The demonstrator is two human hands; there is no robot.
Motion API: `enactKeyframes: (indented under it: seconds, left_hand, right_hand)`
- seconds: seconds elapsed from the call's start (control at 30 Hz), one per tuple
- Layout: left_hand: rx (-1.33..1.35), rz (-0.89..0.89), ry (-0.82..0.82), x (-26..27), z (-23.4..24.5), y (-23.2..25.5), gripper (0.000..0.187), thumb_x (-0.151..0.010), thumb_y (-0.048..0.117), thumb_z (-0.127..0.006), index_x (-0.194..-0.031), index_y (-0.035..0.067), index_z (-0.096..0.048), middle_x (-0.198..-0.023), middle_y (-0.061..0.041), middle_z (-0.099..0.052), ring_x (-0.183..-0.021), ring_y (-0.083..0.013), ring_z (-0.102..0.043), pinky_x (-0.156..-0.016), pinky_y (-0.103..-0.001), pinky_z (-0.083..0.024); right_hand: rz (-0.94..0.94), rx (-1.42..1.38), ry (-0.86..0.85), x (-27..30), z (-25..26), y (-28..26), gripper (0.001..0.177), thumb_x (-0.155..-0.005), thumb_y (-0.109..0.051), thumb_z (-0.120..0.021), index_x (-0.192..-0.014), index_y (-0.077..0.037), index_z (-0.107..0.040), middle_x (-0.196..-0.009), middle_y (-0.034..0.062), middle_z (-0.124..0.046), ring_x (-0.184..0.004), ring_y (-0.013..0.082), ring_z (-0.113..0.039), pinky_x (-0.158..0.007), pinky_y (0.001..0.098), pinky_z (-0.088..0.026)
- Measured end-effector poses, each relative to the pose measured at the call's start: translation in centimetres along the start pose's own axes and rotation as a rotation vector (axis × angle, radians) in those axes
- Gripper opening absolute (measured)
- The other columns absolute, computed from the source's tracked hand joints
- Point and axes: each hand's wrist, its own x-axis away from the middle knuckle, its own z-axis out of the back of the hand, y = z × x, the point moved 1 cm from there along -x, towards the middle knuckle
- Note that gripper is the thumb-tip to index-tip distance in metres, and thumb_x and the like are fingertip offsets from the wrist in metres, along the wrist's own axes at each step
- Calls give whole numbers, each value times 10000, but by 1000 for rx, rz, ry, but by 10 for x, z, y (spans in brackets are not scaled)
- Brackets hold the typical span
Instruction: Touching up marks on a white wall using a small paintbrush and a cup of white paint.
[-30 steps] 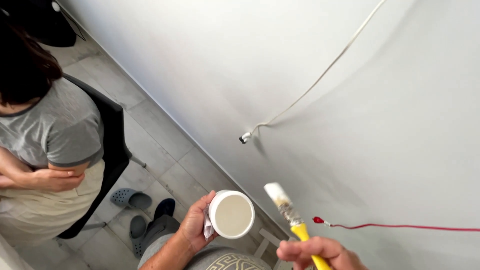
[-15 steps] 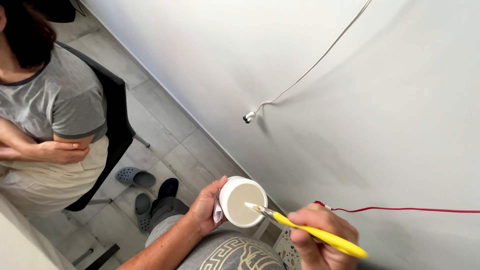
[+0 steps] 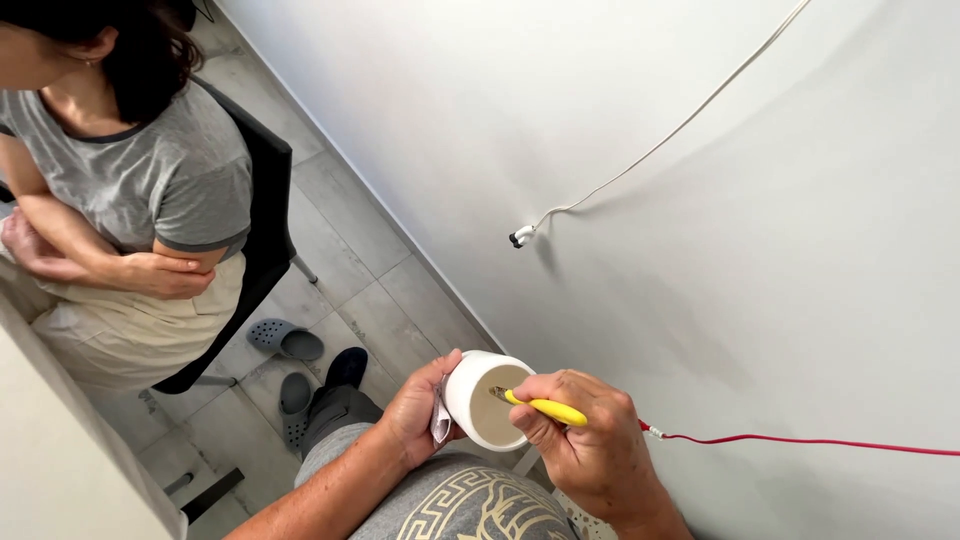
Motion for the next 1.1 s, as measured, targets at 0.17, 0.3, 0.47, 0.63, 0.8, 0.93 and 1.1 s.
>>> enactKeyframes:
  seconds: [0.17,0.3,0.47,0.63,0.8,0.93,1.1]
  left_hand:
    - [2,-16,17,2,0,1,370,-928,433,-639,-1101,109,-689,-927,-95,-734,-776,-268,-684,-690,-485,-577]
    - [3,-19,10,2,0,-1,369,-938,429,-635,-1094,99,-686,-913,-106,-730,-760,-273,-682,-673,-486,-578]
    - [4,-24,15,-4,-1,-2,349,-940,427,-639,-1079,111,-680,-902,-101,-724,-753,-271,-678,-662,-497,-576]
    - [13,-13,4,-6,-5,-2,367,-940,422,-638,-1114,103,-691,-938,-102,-738,-779,-272,-691,-672,-487,-577]
    - [-24,0,8,-10,-11,-1,385,-937,449,-617,-1150,144,-717,-946,-67,-734,-820,-251,-689,-695,-456,-568]
    - [-27,0,28,-10,-19,-1,378,-953,447,-612,-1163,148,-711,-949,-64,-728,-848,-259,-686,-715,-472,-571]
    - [-7,-2,29,-17,-22,-1,372,-964,428,-611,-1162,126,-702,-939,-77,-733,-844,-275,-698,-706,-511,-583]
  right_hand:
    - [-10,-18,-7,-3,-6,2,170,-946,-278,-680,-945,-114,-723,-854,-16,-781,-695,171,-709,-657,300,-565]
    - [0,-16,-13,-2,-9,5,159,-943,-264,-691,-938,-108,-722,-829,-13,-771,-655,175,-679,-650,308,-552]
    - [0,1,-24,0,-10,11,159,-937,-264,-699,-940,-108,-733,-834,-13,-781,-682,184,-710,-670,316,-565]
    - [-13,-8,3,2,-2,11,159,-928,-271,-704,-953,-117,-733,-852,-2,-793,-683,181,-722,-667,312,-566]
    - [11,30,93,11,13,12,220,-953,-323,-642,-969,-123,-732,-804,-30,-750,-620,141,-649,-603,272,-522]
    - [-28,-8,205,21,21,20,197,-922,-304,-675,-974,-124,-736,-700,-22,-690,-541,115,-553,-546,233,-478]
    - [-49,-62,282,27,24,28,179,-912,-266,-688,-978,-106,-732,-676,-5,-671,-528,110,-561,-534,213,-480]
